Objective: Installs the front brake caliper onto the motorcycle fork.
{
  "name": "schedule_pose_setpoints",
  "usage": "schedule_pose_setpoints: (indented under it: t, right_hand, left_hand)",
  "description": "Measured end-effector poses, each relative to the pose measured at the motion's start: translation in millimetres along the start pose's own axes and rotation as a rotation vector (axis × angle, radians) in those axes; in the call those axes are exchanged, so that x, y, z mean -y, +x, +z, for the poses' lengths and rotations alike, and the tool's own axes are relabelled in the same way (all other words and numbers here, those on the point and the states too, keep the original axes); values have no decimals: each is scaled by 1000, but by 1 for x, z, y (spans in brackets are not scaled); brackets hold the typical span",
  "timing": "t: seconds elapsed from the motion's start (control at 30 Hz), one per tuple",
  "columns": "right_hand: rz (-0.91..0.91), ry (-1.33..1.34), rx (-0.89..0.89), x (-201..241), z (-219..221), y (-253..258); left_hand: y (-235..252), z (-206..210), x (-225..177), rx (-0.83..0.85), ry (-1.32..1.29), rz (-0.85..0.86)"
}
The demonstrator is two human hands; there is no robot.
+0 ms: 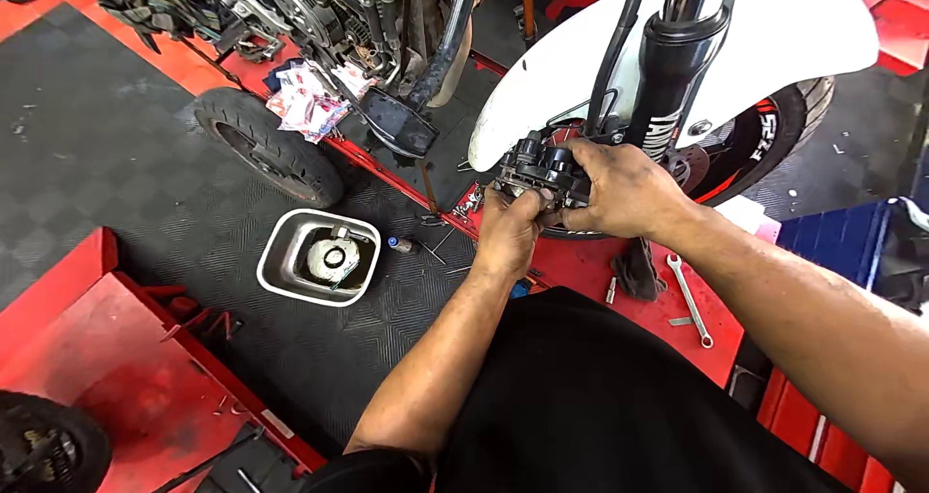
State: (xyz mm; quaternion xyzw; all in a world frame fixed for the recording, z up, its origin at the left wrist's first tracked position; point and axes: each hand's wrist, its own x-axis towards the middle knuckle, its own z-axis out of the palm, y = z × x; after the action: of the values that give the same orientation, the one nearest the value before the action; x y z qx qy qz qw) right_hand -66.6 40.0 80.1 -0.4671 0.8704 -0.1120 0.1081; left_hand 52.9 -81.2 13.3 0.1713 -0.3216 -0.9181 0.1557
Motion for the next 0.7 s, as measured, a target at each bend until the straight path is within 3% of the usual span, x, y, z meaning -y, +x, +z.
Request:
schedule_pose_setpoints:
  t: [0.33,0.53,0.7]
  right_hand:
    - [-12,-14,15,-3,-2,0]
    - [10,14,7,0,0,-4]
    - [37,27,39,-1,0,-3]
  left_hand:
    - [-5,-1,3,-41,-48,-21]
    - [-2,-16,9,94,-158,-16]
    - [-2,-14,6,34,-132,-44]
